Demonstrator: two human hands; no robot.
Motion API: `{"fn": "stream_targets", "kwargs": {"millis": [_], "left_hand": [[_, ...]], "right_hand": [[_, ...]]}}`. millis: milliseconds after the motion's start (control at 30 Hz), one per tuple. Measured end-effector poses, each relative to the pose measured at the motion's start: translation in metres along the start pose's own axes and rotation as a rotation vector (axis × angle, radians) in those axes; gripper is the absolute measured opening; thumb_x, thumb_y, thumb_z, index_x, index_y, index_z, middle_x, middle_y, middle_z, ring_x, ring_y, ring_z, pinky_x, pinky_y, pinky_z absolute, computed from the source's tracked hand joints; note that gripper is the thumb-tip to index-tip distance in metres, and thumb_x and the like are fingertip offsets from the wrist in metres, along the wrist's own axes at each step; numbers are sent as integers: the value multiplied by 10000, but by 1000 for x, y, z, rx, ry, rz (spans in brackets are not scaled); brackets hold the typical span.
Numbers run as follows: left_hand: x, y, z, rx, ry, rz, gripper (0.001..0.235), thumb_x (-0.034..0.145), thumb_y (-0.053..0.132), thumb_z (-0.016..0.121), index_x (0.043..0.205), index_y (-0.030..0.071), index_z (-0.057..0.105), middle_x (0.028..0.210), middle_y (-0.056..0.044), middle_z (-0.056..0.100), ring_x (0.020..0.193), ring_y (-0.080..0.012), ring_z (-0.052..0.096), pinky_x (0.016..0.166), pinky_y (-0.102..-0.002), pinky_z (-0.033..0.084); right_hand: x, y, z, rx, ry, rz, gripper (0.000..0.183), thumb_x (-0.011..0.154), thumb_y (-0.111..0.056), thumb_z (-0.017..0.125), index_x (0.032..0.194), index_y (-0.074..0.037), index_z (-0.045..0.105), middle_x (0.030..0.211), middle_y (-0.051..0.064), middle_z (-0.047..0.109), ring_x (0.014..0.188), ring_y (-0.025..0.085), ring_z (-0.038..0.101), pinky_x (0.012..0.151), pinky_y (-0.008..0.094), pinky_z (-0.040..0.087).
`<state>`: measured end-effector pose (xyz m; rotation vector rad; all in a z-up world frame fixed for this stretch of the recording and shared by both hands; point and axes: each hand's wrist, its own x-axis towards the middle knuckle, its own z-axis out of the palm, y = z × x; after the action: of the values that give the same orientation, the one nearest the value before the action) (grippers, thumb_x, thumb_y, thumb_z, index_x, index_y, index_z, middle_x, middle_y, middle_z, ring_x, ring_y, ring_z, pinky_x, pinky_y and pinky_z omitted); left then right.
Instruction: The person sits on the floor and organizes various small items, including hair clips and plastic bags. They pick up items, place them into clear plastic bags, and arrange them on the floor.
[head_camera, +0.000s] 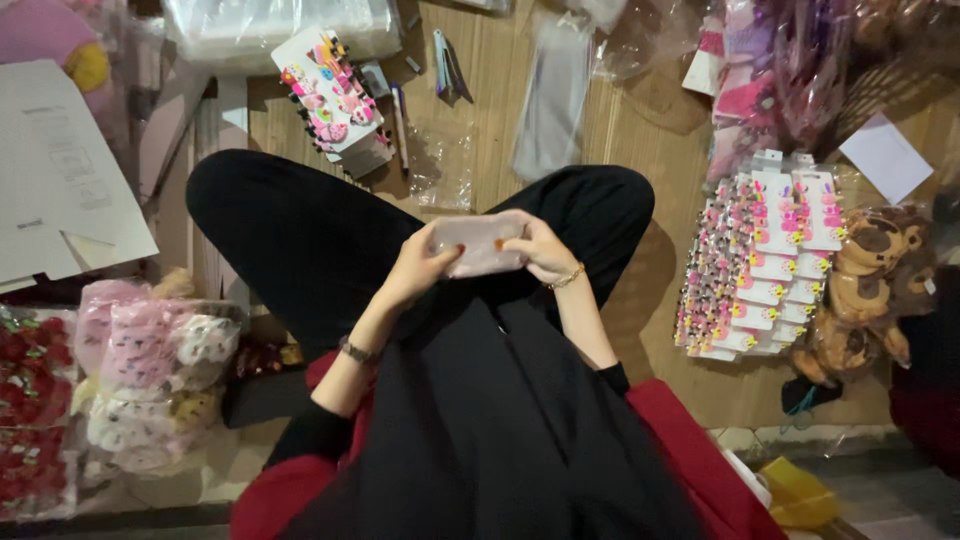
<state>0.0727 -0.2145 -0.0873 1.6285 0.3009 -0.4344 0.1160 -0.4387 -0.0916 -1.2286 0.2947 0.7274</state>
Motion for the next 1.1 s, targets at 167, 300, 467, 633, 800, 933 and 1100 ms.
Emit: {"fn": "stream_targets", "kwargs": {"millis": [167, 300, 467, 633, 800, 933, 1100], "left_hand": [[31, 34, -7, -60, -144, 115, 772, 795, 286, 851, 1443, 53, 502, 1306, -339, 582, 1263, -505, 535, 1042, -607, 418], [74, 56, -32, 35, 81, 140, 548, 992, 393, 701, 1410, 79, 535, 1307, -241, 636, 1271, -449, 574, 1050, -610, 443], [118, 23, -16, 480, 376, -122, 603, 916, 405, 764, 1326, 83, 460, 1223, -213, 561, 1106, -435, 650, 893, -550, 563], [121, 18, 2, 539, 360, -293, 828, 840, 48, 817, 1465, 4, 277, 1355, -276, 377, 1181, -525, 583, 904, -629, 557], [116, 10, 0, 291, 438, -43, 732, 723, -122, 804, 1337, -29, 415, 1167, -281, 439, 1132, -579, 578, 948, -580, 543], [108, 4, -15, 346, 355, -14, 411, 742, 98, 784, 1142, 147, 700, 887, -109, 604, 920, -386, 644, 829, -488, 534], [95, 14, -27, -56, 124, 22, 288, 878, 94, 684, 1165, 106, 712, 1090, -82, 644, 1005, -232, 630, 850, -383, 556]], "right_hand": [[29, -17, -17, 37, 159, -68, 490, 740, 187, 710, 1153, -76, 700, 1038, 63, 765, 924, 175, 743, 785, 334, 637], [54, -40, -35, 157, 311, -262, 478, 825, 156, 750, 1215, -91, 627, 1106, 66, 747, 964, 163, 736, 858, 340, 642], [87, -46, -27, 184, 423, -278, 438, 836, 153, 724, 1135, -145, 608, 1037, 30, 722, 931, 156, 735, 811, 305, 656], [109, -37, -16, 242, 452, -251, 419, 832, 147, 739, 1097, -158, 627, 1018, 24, 735, 915, 151, 738, 787, 284, 652], [115, -32, -12, 311, 382, -102, 479, 854, 168, 696, 1171, -182, 614, 1013, 78, 722, 915, 228, 764, 772, 351, 681], [120, -29, -18, 330, 317, -52, 439, 859, 156, 695, 1156, -160, 622, 1027, 99, 738, 922, 243, 770, 757, 385, 683], [112, -38, -20, 342, 202, 21, 347, 888, 116, 680, 1118, -144, 660, 1029, 102, 748, 910, 258, 773, 738, 403, 682]]}}
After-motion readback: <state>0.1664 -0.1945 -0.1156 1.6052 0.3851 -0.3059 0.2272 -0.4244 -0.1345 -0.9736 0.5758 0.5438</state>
